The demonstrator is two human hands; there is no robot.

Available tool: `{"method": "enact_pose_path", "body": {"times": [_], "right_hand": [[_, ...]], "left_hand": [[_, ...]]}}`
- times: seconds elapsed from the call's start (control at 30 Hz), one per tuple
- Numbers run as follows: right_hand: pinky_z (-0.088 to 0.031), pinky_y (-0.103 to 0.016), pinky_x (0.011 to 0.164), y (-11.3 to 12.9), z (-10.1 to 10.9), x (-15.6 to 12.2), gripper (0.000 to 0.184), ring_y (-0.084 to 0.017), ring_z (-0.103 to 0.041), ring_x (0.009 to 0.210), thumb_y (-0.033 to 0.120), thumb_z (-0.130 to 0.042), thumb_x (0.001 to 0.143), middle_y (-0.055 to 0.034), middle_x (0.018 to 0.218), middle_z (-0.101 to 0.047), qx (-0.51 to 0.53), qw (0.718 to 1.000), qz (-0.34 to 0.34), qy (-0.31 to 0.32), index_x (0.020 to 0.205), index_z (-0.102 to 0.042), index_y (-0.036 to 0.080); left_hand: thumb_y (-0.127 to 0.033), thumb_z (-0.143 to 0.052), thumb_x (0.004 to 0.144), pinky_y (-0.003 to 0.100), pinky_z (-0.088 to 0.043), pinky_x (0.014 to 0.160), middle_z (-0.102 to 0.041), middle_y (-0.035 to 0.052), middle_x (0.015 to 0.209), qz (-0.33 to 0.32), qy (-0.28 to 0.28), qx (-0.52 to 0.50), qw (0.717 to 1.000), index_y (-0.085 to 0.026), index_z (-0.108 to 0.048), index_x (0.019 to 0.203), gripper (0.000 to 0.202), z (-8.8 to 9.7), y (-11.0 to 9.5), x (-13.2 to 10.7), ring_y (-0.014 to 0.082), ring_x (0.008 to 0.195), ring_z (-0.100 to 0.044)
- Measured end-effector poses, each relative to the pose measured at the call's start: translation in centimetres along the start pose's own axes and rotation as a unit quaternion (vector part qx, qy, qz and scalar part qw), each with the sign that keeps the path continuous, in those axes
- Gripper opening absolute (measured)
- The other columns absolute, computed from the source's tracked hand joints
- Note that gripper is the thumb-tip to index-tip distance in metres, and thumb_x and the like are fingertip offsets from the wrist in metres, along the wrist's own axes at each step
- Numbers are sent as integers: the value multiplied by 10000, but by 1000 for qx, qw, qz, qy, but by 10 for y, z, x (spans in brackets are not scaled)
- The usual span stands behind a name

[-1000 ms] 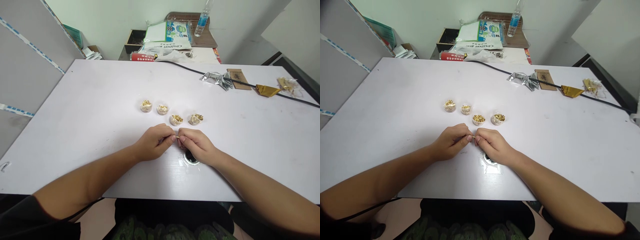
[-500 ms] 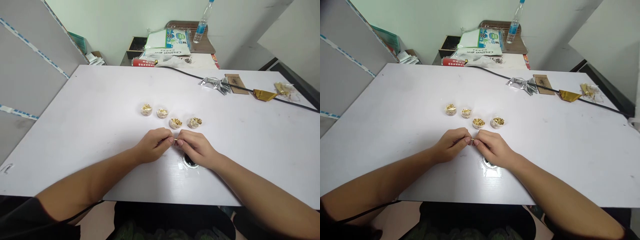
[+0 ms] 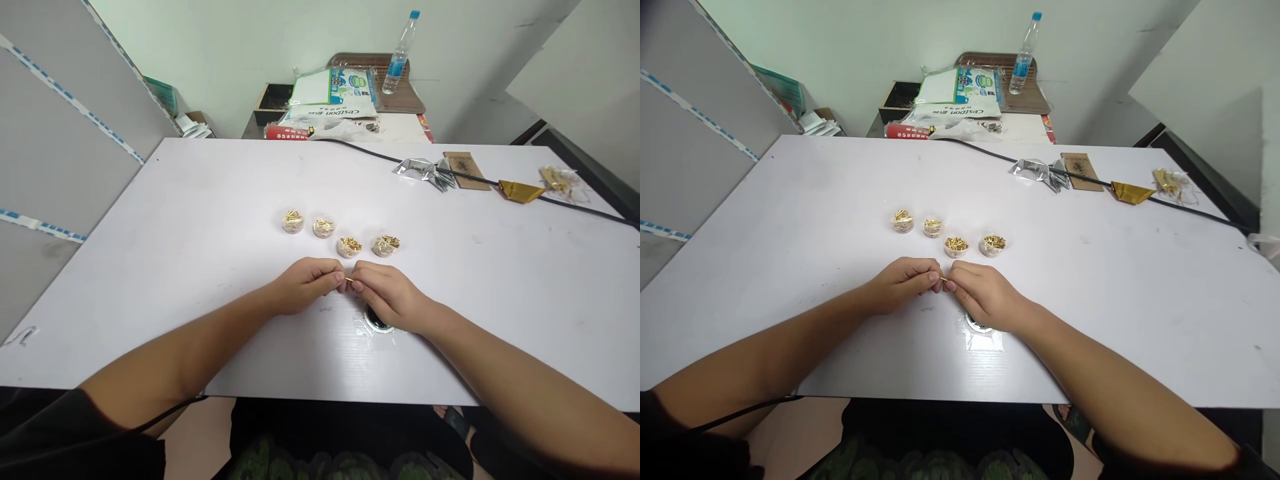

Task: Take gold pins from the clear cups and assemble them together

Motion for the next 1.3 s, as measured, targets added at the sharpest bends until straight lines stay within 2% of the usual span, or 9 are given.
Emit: {"method": "enact_pose_path", "body": {"times": [0.23,0.47,0.73,0.87,1.0,1.1,1.23,1.3], "right_hand": [[-429,-247,617,1,0,0,148,-121,-488,692,123,-398,967,-43,788,-540,-38,999,5,3,926,-537,154],[-411,-267,592,4,3,1,149,-135,-485,668,104,-429,944,-54,762,-559,-114,993,23,-31,907,-568,145],[-419,-270,593,3,2,0,143,-141,-496,689,93,-435,937,-65,788,-579,-121,990,41,-53,927,-564,153],[-418,-261,587,5,2,2,116,-132,-488,684,108,-464,939,-60,785,-575,-103,993,40,-52,944,-572,152],[-401,-261,579,6,3,3,95,-126,-475,660,132,-486,939,-52,754,-555,-102,994,22,-44,920,-579,146],[-395,-256,581,4,4,2,136,-120,-467,649,151,-457,959,-42,739,-541,-104,994,-5,-46,880,-567,152],[-337,-251,541,2,5,0,268,-109,-393,597,191,-419,979,-12,665,-453,-115,993,-28,-22,712,-430,168],[-319,-253,536,1,5,1,299,-106,-379,586,191,-412,980,-6,646,-433,-124,992,-31,-8,683,-384,171]], "left_hand": [[-316,-425,955,231,-361,617,-487,-1,690,-25,11,6,1000,-131,-536,769,284,1,1,0,97,637,-410],[-391,-422,986,238,-388,665,-499,17,741,-20,16,-53,998,-125,-549,827,335,0,5,-2,109,698,-459],[-390,-460,984,251,-413,709,-525,33,798,-33,48,-110,992,-123,-535,863,303,4,9,-1,109,737,-495],[-401,-471,973,248,-394,673,-491,10,738,-32,18,-111,993,-135,-492,846,295,4,9,-1,108,704,-463],[-355,-465,961,229,-340,593,-440,-19,682,-22,-37,-4,999,-143,-498,839,247,2,7,-2,92,632,-384],[-281,-471,934,225,-354,586,-485,-14,699,-44,-50,109,992,-140,-541,839,184,-2,5,-2,87,624,-400],[-227,-486,908,223,-382,599,-511,-6,687,-91,-56,187,976,-136,-547,786,164,-6,3,-2,88,627,-431],[-186,-498,879,219,-380,588,-512,-8,669,-116,-81,193,971,-134,-543,765,133,-5,3,-2,83,609,-428]]}}
Point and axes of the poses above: each hand's wrist, its own x-axis towards the middle knuckle, its own z-axis out of the back of the hand, y = z × x, the point moved 1 cm from there along x, towards the middle knuckle
